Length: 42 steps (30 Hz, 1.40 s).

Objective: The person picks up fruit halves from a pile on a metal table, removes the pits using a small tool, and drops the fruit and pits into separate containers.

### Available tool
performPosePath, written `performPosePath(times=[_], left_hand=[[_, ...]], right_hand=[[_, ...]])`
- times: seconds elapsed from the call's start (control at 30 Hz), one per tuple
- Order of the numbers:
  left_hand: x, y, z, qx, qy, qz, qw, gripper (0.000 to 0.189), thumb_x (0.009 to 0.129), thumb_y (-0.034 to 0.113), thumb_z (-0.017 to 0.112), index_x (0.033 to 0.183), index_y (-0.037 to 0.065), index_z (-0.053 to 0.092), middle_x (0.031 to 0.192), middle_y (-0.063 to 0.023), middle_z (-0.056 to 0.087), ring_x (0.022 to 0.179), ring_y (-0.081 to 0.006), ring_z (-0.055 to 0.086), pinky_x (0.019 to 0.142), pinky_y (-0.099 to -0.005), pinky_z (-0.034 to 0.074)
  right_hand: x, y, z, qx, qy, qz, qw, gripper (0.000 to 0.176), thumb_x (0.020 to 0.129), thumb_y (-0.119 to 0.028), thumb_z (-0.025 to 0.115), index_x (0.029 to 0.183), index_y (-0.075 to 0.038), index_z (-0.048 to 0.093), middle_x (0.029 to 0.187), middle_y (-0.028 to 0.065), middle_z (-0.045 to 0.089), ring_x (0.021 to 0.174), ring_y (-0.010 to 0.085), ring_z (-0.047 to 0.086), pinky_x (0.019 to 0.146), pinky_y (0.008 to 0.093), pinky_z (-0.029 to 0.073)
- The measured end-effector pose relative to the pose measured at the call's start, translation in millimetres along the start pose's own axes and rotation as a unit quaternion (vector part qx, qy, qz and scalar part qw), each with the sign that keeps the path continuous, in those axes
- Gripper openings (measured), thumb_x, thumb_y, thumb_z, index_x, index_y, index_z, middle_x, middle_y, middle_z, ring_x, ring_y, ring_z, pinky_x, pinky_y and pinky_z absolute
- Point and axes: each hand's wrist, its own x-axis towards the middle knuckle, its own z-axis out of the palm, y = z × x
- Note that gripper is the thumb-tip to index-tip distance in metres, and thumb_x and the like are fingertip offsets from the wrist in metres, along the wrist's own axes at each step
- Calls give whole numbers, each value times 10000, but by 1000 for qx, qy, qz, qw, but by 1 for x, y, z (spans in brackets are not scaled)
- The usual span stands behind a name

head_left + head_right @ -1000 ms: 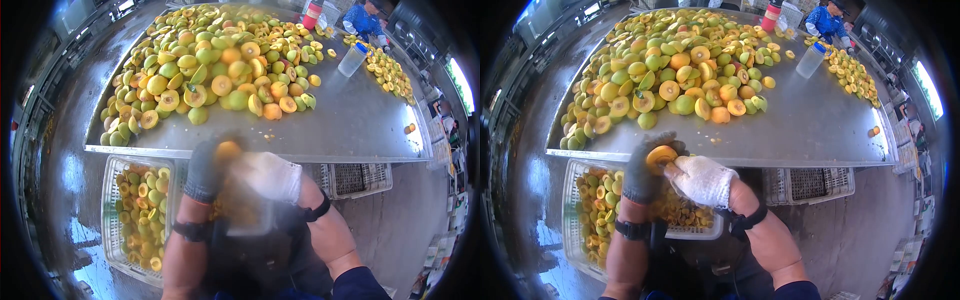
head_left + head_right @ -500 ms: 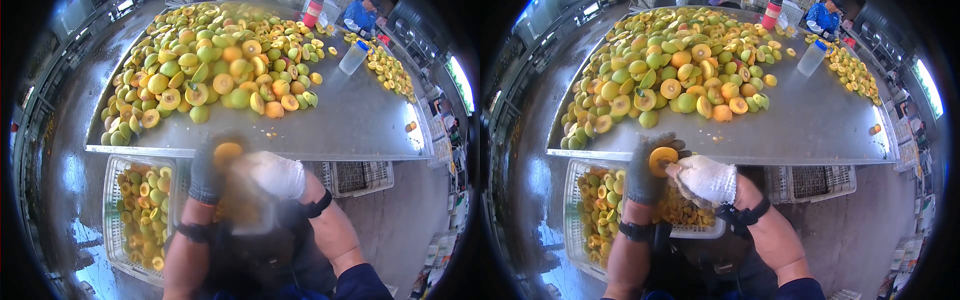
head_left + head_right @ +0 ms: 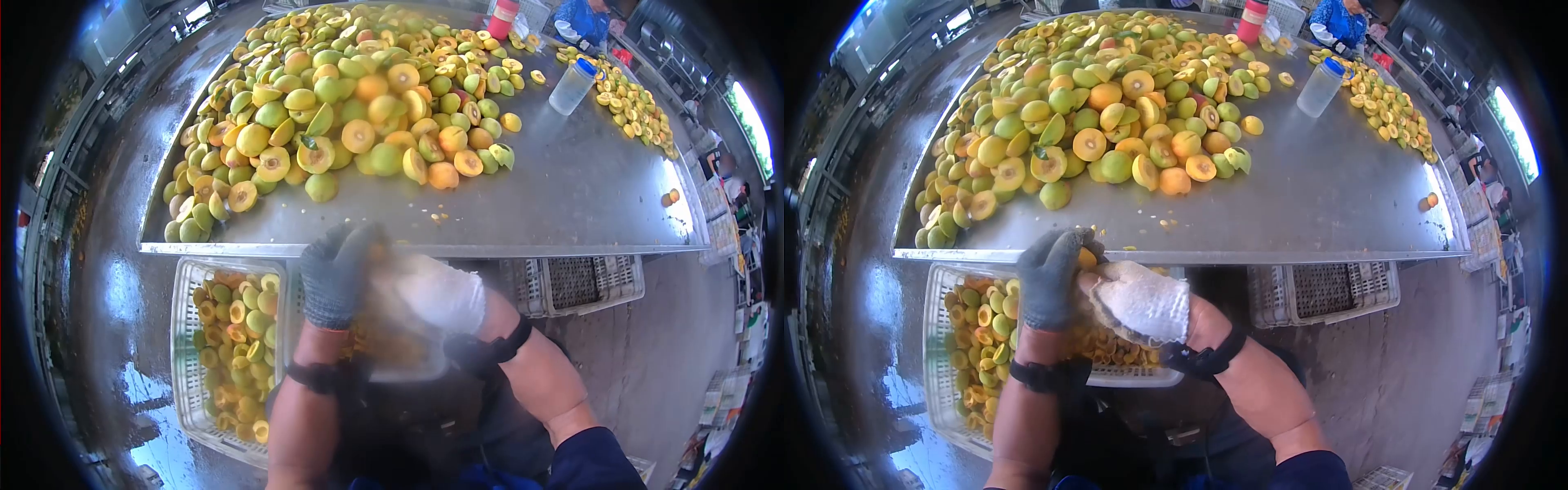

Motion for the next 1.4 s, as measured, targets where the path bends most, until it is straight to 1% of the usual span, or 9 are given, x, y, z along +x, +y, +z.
performPosePath(times=[0.13, 0.27, 0.43, 0.63, 0.77, 0.87, 1.0, 1.2, 1.4], left_hand=[[0, 6, -6, 41, -58, 64, 995, 329, 1036, 268, 605, 1049, -51, 684, 920, -106, 713, 767, -218, 693, 667, -332, 571], [-8, 7, 17, -160, 93, -165, 969, 388, 1025, 366, 610, 1097, -9, 677, 932, -116, 708, 794, -249, 706, 718, -364, 585], [-14, 0, 18, -244, 137, -234, 931, 536, 1016, 529, 583, 1187, 27, 660, 988, -129, 709, 855, -271, 708, 780, -405, 586], [-8, 18, 18, -490, 154, -330, 792, 650, 1015, 630, 508, 1227, 31, 644, 1033, -144, 710, 924, -285, 700, 783, -414, 585], [-8, 37, -6, -542, 77, -290, 785, 654, 1034, 602, 484, 1258, 10, 647, 1045, -154, 715, 955, -297, 697, 820, -406, 572], [-8, 35, -31, -146, -73, -122, 979, 538, 1025, 481, 561, 1231, -4, 672, 1026, -143, 726, 964, -309, 704, 831, -416, 563], [-5, 46, -52, 281, -282, -9, 917, 310, 942, 276, 701, 1154, 53, 743, 988, -156, 749, 922, -325, 721, 847, -422, 563], [-6, 23, -126, 445, -115, -220, 860, 343, 875, 301, 737, 1130, 73, 760, 1022, -180, 741, 946, -361, 717, 867, -454, 558], [-26, 3, -154, 396, 144, -117, 899, 326, 870, 324, 722, 1078, 76, 756, 1065, -192, 713, 1016, -392, 679, 920, -471, 528]], right_hand=[[-9, -5, 1, 191, -56, 79, 977, 320, 1089, -365, 545, 958, -87, 637, 675, -51, 546, 512, 45, 500, 475, 217, 410], [-5, 17, 22, 92, 45, -51, 993, 256, 1102, -272, 532, 1047, -47, 641, 727, -28, 570, 614, 80, 539, 561, 270, 457], [-7, 29, 31, -113, 115, -208, 965, 258, 1086, -219, 558, 1218, -7, 624, 822, 0, 590, 718, 89, 551, 651, 292, 483], [-26, 13, 12, 66, 5, -114, 991, 350, 1070, -236, 585, 1340, -13, 590, 871, 10, 591, 699, 56, 537, 641, 236, 466], [-41, 7, -21, -101, -83, -121, 984, 335, 1046, -212, 622, 1326, -29, 620, 877, 1, 585, 705, 33, 517, 638, 200, 445], [-41, -7, -23, -90, -59, 1, 994, 267, 997, -211, 680, 1189, -26, 658, 871, -7, 610, 716, 53, 557, 645, 228, 476], [-20, -3, -15, -100, 82, 32, 991, 295, 921, -225, 739, 1103, -18, 635, 864, 83, 662, 804, 199, 665, 746, 341, 545], [57, -45, 8, -482, 200, 23, 853, 457, 872, -323, 756, 1215, -43, 640, 1106, 248, 713, 1046, 417, 694, 884, 468, 555], [167, -58, 34, -654, 79, -12, 752, 545, 846, -373, 798, 1273, -77, 632, 1149, 204, 725, 1087, 372, 704, 912, 470, 568]])
